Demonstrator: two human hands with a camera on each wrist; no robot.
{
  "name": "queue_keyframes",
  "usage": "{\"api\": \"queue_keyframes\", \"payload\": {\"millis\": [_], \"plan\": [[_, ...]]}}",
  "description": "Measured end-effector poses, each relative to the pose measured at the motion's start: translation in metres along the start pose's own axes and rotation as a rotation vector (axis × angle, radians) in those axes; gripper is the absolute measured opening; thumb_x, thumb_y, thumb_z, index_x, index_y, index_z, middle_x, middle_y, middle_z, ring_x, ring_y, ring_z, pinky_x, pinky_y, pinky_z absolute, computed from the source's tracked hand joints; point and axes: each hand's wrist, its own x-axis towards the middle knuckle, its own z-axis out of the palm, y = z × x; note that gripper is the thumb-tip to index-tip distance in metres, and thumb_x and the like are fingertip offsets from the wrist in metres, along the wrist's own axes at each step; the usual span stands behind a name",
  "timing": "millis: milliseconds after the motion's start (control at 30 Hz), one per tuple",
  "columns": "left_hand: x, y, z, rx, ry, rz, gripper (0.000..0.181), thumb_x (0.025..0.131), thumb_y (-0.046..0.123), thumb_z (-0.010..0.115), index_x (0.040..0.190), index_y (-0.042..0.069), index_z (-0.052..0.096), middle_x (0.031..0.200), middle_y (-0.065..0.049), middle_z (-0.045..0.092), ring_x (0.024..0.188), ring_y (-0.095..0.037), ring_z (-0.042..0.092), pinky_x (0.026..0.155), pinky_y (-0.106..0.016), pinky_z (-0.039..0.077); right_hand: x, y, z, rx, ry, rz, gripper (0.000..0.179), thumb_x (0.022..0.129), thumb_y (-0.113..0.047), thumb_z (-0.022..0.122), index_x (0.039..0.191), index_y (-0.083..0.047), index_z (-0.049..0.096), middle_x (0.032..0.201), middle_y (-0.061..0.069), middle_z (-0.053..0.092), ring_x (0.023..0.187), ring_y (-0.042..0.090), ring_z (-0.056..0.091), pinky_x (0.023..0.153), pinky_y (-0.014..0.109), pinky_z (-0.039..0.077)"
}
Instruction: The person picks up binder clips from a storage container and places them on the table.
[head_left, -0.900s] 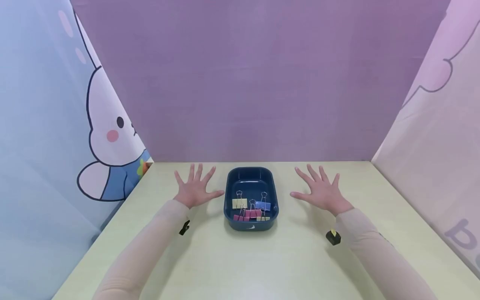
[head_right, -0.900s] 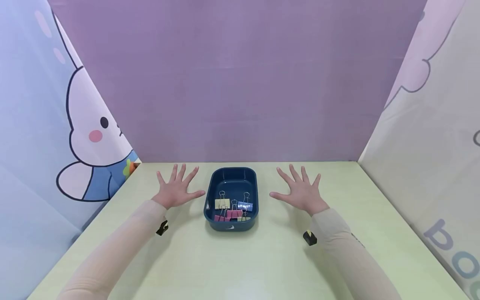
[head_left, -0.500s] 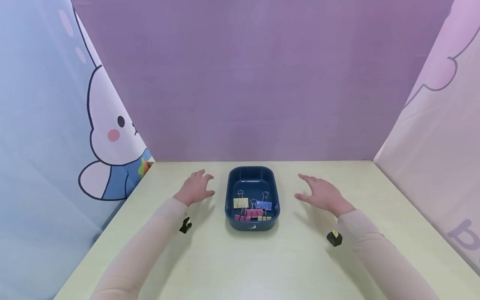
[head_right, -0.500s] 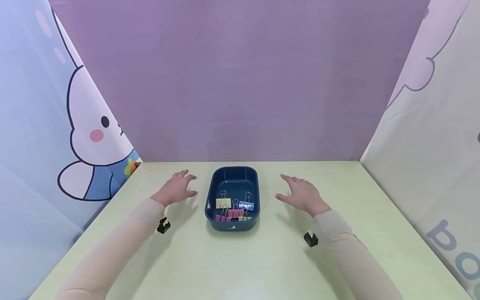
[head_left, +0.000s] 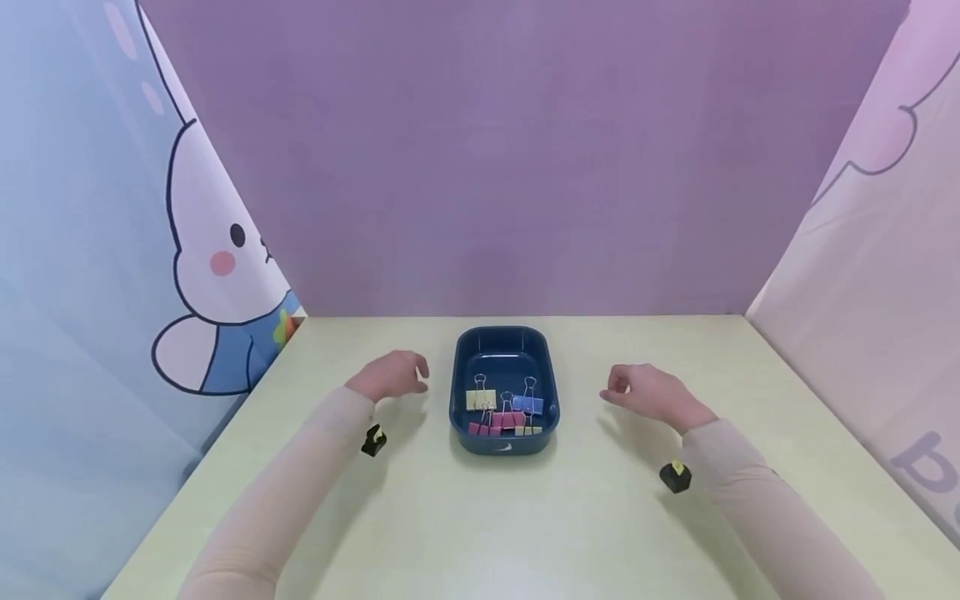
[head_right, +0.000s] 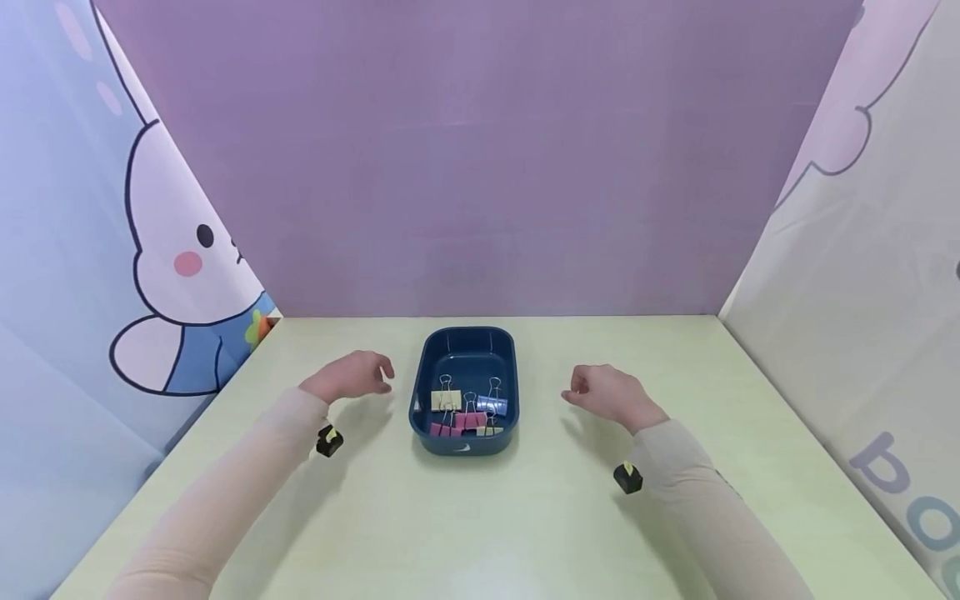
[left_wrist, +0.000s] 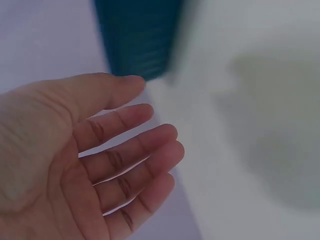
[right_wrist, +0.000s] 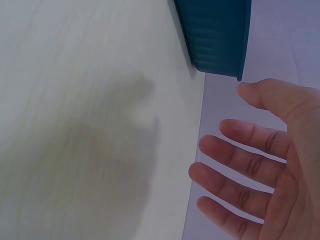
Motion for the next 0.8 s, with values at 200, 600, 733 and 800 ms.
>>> {"api": "queue_keyframes", "payload": {"millis": [200, 600, 733, 800], "plan": [[-0.013, 0.031, -0.028, -0.129, 0.063, 0.113, 0.026, 0.092, 0.017, 0.064, 0.118, 0.010, 0.064, 0.106, -0.007, 0.068, 0.096, -0.020, 0.064, 0.085, -0.039, 0.054, 0.000, -0.001, 0.001, -0.009, 0.001, -0.003, 0.021, 0.092, -0.038, 0.060, 0.091, -0.018, 0.063, 0.088, -0.003, 0.066, 0.072, 0.011, 0.057, 0.064, 0.034, 0.048], [-0.029, 0.081, -0.004, 0.004, -0.246, 0.326, 0.016, 0.082, 0.006, 0.076, 0.095, 0.015, 0.072, 0.091, 0.009, 0.067, 0.083, -0.007, 0.060, 0.078, -0.023, 0.053, 0.001, -0.007, -0.001, 0.003, 0.007, -0.007, 0.021, 0.093, -0.040, 0.060, 0.090, -0.019, 0.062, 0.090, -0.002, 0.066, 0.075, 0.013, 0.058, 0.066, 0.036, 0.048], [-0.031, 0.083, 0.000, 0.031, -0.252, 0.316, 0.015, 0.081, 0.006, 0.077, 0.089, 0.018, 0.072, 0.087, 0.010, 0.066, 0.081, -0.008, 0.060, 0.076, -0.022, 0.053, 0.001, -0.007, -0.001, 0.006, 0.009, -0.004, 0.021, 0.092, -0.040, 0.060, 0.090, -0.019, 0.062, 0.091, -0.002, 0.067, 0.076, 0.013, 0.059, 0.065, 0.036, 0.047], [-0.032, 0.083, 0.000, 0.044, -0.249, 0.319, 0.015, 0.081, 0.007, 0.077, 0.088, 0.019, 0.071, 0.086, 0.011, 0.065, 0.081, -0.007, 0.060, 0.076, -0.021, 0.053, 0.001, -0.007, -0.001, 0.007, 0.007, -0.004, 0.022, 0.092, -0.040, 0.060, 0.091, -0.019, 0.063, 0.092, -0.001, 0.066, 0.077, 0.014, 0.059, 0.065, 0.036, 0.047]]}}
